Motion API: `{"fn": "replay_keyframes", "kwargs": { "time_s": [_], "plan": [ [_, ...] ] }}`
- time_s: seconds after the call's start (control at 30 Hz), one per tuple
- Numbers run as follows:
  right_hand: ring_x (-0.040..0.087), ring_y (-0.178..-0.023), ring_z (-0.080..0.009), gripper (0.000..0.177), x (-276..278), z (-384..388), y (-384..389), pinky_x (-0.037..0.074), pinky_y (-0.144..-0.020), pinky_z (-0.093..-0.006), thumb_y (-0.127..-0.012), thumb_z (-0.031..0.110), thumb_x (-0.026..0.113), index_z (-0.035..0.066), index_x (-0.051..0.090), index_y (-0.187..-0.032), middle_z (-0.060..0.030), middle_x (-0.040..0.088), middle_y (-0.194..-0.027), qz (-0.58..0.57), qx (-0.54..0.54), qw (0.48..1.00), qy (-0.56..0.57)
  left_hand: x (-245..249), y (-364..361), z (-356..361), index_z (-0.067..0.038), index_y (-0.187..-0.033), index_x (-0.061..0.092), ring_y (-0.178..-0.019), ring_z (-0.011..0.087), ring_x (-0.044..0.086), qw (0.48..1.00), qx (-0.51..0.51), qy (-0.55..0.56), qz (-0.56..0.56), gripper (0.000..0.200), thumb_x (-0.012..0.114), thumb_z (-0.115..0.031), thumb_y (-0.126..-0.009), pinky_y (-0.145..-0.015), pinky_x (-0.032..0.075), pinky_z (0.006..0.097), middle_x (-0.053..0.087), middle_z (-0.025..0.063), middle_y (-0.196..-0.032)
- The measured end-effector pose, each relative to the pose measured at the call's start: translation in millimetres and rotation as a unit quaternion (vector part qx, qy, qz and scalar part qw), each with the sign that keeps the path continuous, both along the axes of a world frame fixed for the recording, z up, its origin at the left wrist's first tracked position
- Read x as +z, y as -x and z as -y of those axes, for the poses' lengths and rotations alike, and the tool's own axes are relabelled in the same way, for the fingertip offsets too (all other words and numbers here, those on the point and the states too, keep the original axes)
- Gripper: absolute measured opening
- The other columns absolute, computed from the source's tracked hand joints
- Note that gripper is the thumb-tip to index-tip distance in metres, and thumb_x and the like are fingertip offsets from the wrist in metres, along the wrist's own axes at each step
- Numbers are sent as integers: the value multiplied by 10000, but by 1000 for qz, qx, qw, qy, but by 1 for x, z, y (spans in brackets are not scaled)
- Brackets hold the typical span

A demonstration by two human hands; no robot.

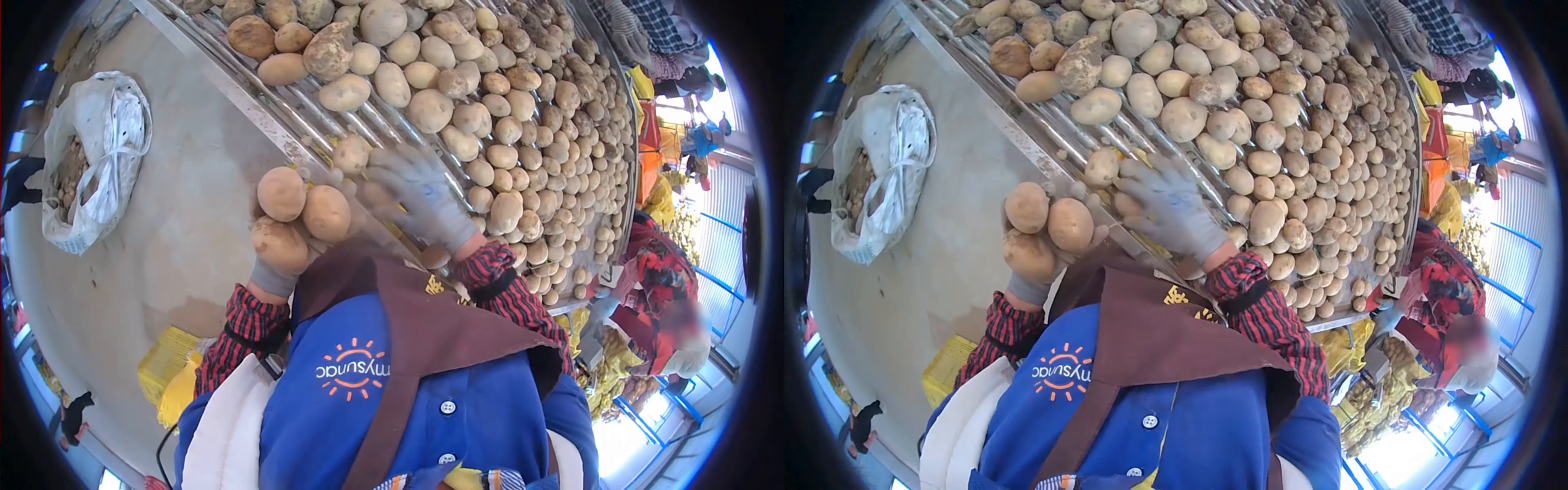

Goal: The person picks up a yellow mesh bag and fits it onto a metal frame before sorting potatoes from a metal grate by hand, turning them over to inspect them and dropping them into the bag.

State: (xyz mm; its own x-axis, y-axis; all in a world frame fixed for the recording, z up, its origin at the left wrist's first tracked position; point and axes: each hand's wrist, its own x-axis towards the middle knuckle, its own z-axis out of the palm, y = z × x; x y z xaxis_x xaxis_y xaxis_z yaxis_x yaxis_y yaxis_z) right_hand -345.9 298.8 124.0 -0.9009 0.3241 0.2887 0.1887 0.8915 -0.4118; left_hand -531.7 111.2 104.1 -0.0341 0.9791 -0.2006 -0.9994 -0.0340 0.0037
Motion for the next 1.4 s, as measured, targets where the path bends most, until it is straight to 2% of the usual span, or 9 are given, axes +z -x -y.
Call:
{"fn": "replay_keyframes", "kwargs": {
  "time_s": [0.13,0.53,0.6,0.73,0.87,0.97,1.2,1.3,1.4],
  "plan": [
    [623,-970,-328,334,11,-35,-1,482,-818,-481,-846,320,703,74,651,-1066,-127,668,-1036,351,-153,914,131,-6,20,8,-142,-1427,525,-1471,401,365,994,82,66,-5,689,394,-651,-981,-1147,267,737,441,181,-1553],
    [553,-1057,-336,549,-30,-59,120,418,-924,-469,-729,219,761,87,539,-1215,-116,589,-1099,75,-62,995,-2,25,31,-37,-59,-1437,437,-1420,373,431,825,117,125,-538,641,430,-553,-1028,-1202,299,624,469,174,-1509],
    [592,-1073,-305,543,-11,-55,104,452,-914,-457,-768,236,764,60,550,-1235,-137,615,-1138,92,-77,993,0,32,34,-48,-53,-1434,391,-1305,347,535,988,150,-8,-29,595,510,-471,-1028,-1133,424,550,584,165,-1358],
    [650,-1080,-243,441,15,-45,41,522,-871,-395,-930,263,677,21,570,-1282,-136,651,-1233,-66,-101,767,630,30,23,-55,-49,-1401,429,-1250,335,579,991,129,-2,-22,579,582,-435,-997,-1086,472,550,619,145,-1298],
    [641,-1114,-272,466,43,-19,-17,527,-991,-405,-939,161,656,-1,516,-1352,-150,632,-1226,-265,33,446,854,56,-13,-64,-69,-1324,456,-1289,367,570,669,130,52,-730,512,751,-154,-914,-1030,537,547,538,183,-1428],
    [628,-1189,-329,705,48,6,-52,603,-892,-379,-877,95,713,30,356,-1482,-226,525,-1359,-323,4,444,836,74,-48,-64,-99,-1338,392,-1280,361,579,973,54,18,-224,618,774,-21,-859,-989,570,534,524,190,-1436],
    [620,-1132,-235,631,64,62,-140,516,-995,-376,-824,65,716,13,459,-1398,-127,613,-1189,-421,-117,584,684,65,-118,-57,-103,-1355,380,-1311,359,553,984,-63,31,-164,635,770,-30,-860,-1026,558,564,517,177,-1409],
    [658,-999,-209,547,58,81,-180,550,-894,-335,-833,103,713,10,511,-1333,-95,633,-1100,-464,-170,568,658,73,-159,-51,-82,-1381,440,-1412,416,424,738,-36,-122,-662,551,500,-504,-1032,-1170,309,674,470,207,-1489],
    [676,-844,-179,440,41,96,-225,574,-763,-308,-887,196,716,14,574,-1262,-77,671,-980,-502,-246,544,625,77,-191,-55,-86,-1389,439,-1413,417,422,974,-199,-88,-66,564,514,-509,-1024,-1163,323,672,475,204,-1489]
  ]
}}
